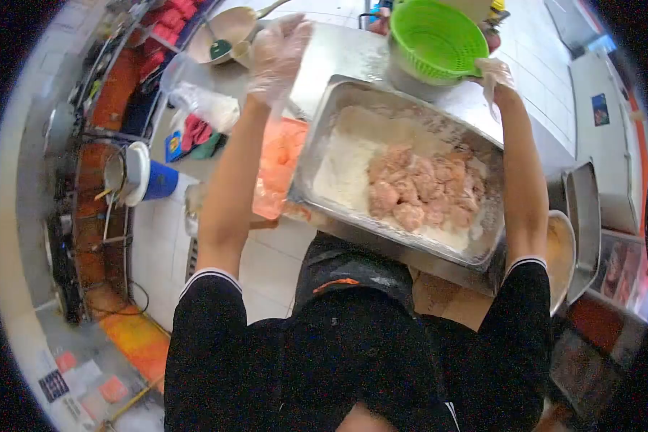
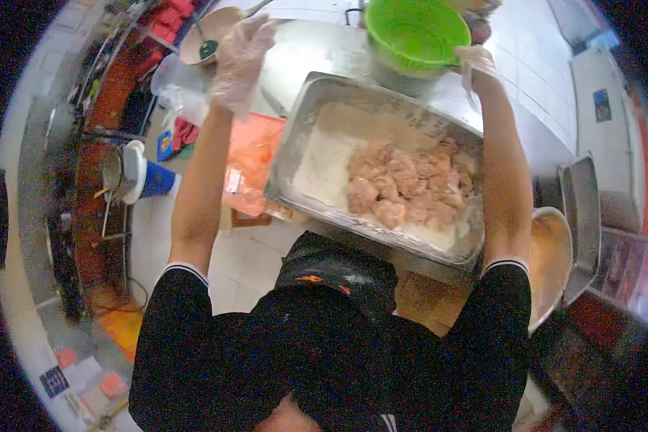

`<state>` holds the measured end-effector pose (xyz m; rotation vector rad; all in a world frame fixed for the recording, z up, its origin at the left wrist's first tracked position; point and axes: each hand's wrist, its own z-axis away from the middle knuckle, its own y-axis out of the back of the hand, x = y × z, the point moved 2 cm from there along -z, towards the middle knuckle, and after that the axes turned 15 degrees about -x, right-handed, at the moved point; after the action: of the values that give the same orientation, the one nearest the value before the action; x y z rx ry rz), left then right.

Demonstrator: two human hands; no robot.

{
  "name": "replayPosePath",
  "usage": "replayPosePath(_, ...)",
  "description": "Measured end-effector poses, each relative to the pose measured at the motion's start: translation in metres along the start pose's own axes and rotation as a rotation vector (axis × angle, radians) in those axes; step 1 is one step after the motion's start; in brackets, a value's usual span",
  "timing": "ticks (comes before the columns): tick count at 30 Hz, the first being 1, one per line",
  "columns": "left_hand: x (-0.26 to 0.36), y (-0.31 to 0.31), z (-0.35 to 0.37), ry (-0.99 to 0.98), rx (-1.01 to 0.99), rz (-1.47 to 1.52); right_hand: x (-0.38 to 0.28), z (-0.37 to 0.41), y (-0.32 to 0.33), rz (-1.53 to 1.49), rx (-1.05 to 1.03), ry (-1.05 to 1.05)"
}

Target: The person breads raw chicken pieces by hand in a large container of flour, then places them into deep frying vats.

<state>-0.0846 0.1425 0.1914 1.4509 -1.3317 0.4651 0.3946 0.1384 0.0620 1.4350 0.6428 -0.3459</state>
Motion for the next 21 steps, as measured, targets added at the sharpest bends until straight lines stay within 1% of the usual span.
replayPosePath(1,-0.007,0.020,0.009,0.053,0.023,0.078,-0.006,0.000,-0.004,-0.137,-0.024,-0.037)
replayPosePath(2,-0.042,0.050,0.011,0.163,-0.139,0.105,-0.013,0.000,-0.008,-0.274,-0.039,-0.078)
replayPosePath(3,-0.080,0.071,0.012,0.272,-0.298,0.136,-0.024,0.012,-0.012,-0.725,0.102,-0.094)
replayPosePath(4,-0.096,0.072,0.023,0.270,-0.288,0.129,-0.044,0.024,-0.019,-1.176,0.238,-0.105)
replayPosePath(5,-0.108,0.078,0.042,0.365,-0.150,0.094,-0.092,0.042,-0.010,-0.454,0.374,-0.429)
replayPosePath(6,-0.114,0.091,0.060,0.462,-0.005,0.058,-0.134,0.067,-0.007,-0.351,0.405,-0.373)
replayPosePath(7,-0.104,0.104,0.075,0.470,0.015,0.045,-0.184,0.094,-0.016,-0.538,0.498,-0.349)
replayPosePath(8,-0.083,0.115,0.085,0.482,0.086,-0.280,-0.234,0.121,-0.025,-0.720,0.603,-0.313)
replayPosePath(9,-0.069,0.124,0.086,0.482,0.137,-0.597,-0.254,0.144,-0.030,-0.778,0.532,-0.483)
replayPosePath(10,-0.064,0.135,0.080,0.488,0.113,-0.587,-0.250,0.179,-0.040,-0.561,0.422,-0.436)
replayPosePath(11,-0.056,0.150,0.078,0.518,0.332,-0.873,-0.257,0.209,-0.048,-0.405,0.301,-0.464)
replayPosePath(12,-0.057,0.161,0.084,0.547,0.552,-1.156,-0.266,0.235,-0.059,-0.434,0.251,-0.534)
replayPosePath(13,-0.082,0.173,0.090,0.567,0.534,-1.143,-0.275,0.261,-0.070,-0.460,0.198,-0.604)
replayPosePath(14,-0.125,0.188,0.092,0.550,0.309,-0.928,-0.281,0.283,-0.091,-0.685,0.238,-0.712)
replayPosePath(15,-0.174,0.205,0.095,0.520,0.095,-0.714,-0.291,0.296,-0.110,-0.684,0.231,-0.720)
replayPosePath(17,-0.287,0.234,0.106,0.595,-0.241,-0.398,-0.313,0.311,-0.142,-0.890,0.519,-0.785)
replayPosePath(19,-0.272,0.240,0.066,0.719,-0.369,-0.612,-0.348,0.278,-0.147,-0.892,0.559,-0.763)
replayPosePath(20,-0.204,0.227,0.057,0.728,-0.355,-0.918,-0.368,0.262,-0.146,-0.872,0.579,-0.774)
replayPosePath(21,-0.177,0.234,0.046,0.547,-0.375,-0.770,-0.384,0.240,-0.145,-0.831,0.497,-0.685)
